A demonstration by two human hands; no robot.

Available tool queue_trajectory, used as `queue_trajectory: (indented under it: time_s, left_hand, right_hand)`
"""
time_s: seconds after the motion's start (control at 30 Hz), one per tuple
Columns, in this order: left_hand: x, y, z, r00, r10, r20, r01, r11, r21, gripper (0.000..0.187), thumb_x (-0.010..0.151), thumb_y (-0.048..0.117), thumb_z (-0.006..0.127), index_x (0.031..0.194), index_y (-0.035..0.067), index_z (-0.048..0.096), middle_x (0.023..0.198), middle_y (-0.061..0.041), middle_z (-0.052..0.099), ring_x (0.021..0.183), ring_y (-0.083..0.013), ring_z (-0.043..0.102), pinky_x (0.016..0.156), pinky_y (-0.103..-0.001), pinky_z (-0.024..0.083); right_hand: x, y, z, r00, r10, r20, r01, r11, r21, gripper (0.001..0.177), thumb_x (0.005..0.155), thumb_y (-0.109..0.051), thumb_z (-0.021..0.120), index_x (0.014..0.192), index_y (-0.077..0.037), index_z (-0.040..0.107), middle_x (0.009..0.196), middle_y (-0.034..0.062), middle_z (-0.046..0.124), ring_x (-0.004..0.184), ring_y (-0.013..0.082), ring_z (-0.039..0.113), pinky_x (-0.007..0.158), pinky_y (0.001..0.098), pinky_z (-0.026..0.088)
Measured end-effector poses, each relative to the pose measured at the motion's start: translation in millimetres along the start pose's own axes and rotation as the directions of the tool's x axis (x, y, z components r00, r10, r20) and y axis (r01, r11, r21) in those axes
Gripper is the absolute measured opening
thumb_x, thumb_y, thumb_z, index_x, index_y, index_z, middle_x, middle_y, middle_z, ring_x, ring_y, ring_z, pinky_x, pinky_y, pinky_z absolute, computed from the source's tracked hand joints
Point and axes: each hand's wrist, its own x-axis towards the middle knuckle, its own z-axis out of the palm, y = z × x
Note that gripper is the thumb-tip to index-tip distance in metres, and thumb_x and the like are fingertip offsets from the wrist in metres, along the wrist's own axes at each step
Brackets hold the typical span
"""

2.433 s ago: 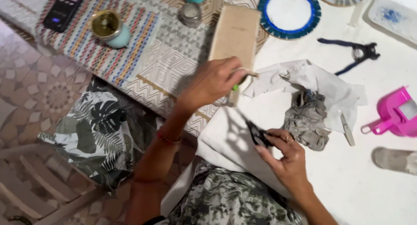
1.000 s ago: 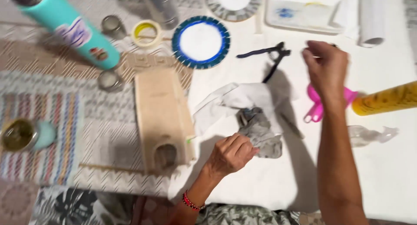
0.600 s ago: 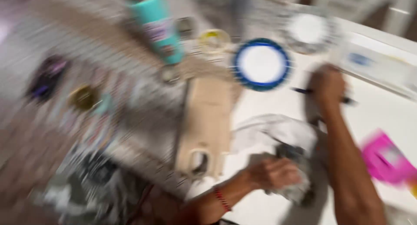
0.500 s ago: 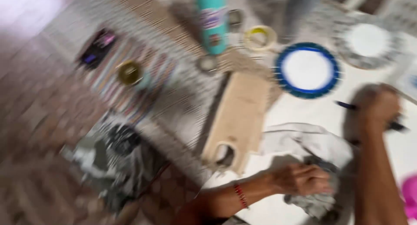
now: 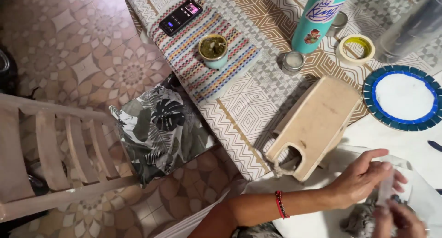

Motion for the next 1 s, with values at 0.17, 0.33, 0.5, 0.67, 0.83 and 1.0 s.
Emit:
queue_trajectory:
  time_s: [0.17, 0.33, 0.5, 0.67, 0.83, 1.0]
  left_hand:
    - [-37, 35, 12, 0.987, 0.108, 0.12, -0.118, 0.989, 0.086, 0.027, 0.124, 0.016, 0.06, 0.148, 0.003, 0.064, 0.11, -0.006, 0.071, 0.096, -0.0135, 0.074, 0.101, -0.022, 0.06]
    - [-54, 82, 29, 0.987, 0.16, 0.015, -0.159, 0.954, 0.253, 0.039, 0.105, 0.015, 0.07, 0.142, 0.003, 0.064, 0.126, -0.012, 0.07, 0.112, -0.0111, 0.069, 0.112, -0.022, 0.059]
    - [-70, 114, 18, 0.997, 0.061, 0.042, -0.072, 0.937, 0.343, 0.034, 0.117, 0.028, 0.058, 0.135, 0.0, 0.067, 0.125, -0.012, 0.071, 0.116, -0.0103, 0.068, 0.096, -0.024, 0.059]
    - [-71, 146, 18, 0.913, 0.353, 0.206, -0.392, 0.612, 0.687, 0.018, 0.103, 0.013, 0.07, 0.117, 0.002, 0.072, 0.113, -0.011, 0.075, 0.098, -0.0148, 0.072, 0.096, -0.026, 0.063]
    - [-62, 179, 25, 0.61, 0.536, 0.584, -0.658, -0.069, 0.75, 0.014, 0.1, 0.008, 0.071, 0.092, 0.0, 0.064, 0.086, -0.011, 0.064, 0.075, -0.0232, 0.063, 0.068, -0.034, 0.051]
    - [-72, 188, 22, 0.559, 0.321, 0.764, -0.668, -0.372, 0.645, 0.031, 0.105, 0.006, 0.064, 0.079, 0.004, 0.047, 0.077, -0.009, 0.05, 0.066, -0.0249, 0.053, 0.049, -0.035, 0.036]
  right_hand:
    - [-27, -26, 9, 0.932, 0.362, -0.011, -0.341, 0.885, 0.317, 0.009, 0.119, 0.01, 0.061, 0.127, 0.011, 0.065, 0.1, 0.0249, 0.068, 0.076, 0.0315, 0.068, 0.071, 0.0357, 0.053]
    - [-27, -33, 10, 0.95, 0.224, 0.219, -0.313, 0.651, 0.691, 0.048, 0.102, 0.006, 0.05, 0.15, 0.002, 0.044, 0.116, 0.0407, 0.063, 0.095, 0.0429, 0.065, 0.099, 0.0476, 0.052]
    - [-26, -93, 7, 0.947, 0.289, -0.14, -0.163, 0.808, 0.566, 0.04, 0.122, -0.009, 0.045, 0.156, 0.012, 0.048, 0.096, 0.031, 0.056, 0.075, 0.0317, 0.055, 0.07, 0.0368, 0.046]
    - [-10, -62, -7, 0.981, 0.119, 0.154, -0.193, 0.484, 0.853, 0.04, 0.111, -0.029, 0.051, 0.145, -0.007, 0.053, 0.071, 0.0102, 0.049, 0.056, 0.0177, 0.052, 0.053, 0.0308, 0.049]
    - [9, -35, -18, 0.886, -0.037, 0.463, -0.464, -0.058, 0.884, 0.038, 0.108, -0.018, 0.052, 0.141, 0.0, 0.057, 0.07, 0.0016, 0.033, 0.046, 0.0102, 0.034, 0.034, 0.0209, 0.027]
    - [29, -68, -45, 0.818, 0.151, 0.556, -0.575, 0.185, 0.797, 0.043, 0.102, -0.017, 0.047, 0.131, 0.014, 0.052, 0.058, -0.0012, 0.025, 0.044, 0.0102, 0.024, 0.038, 0.0259, 0.014]
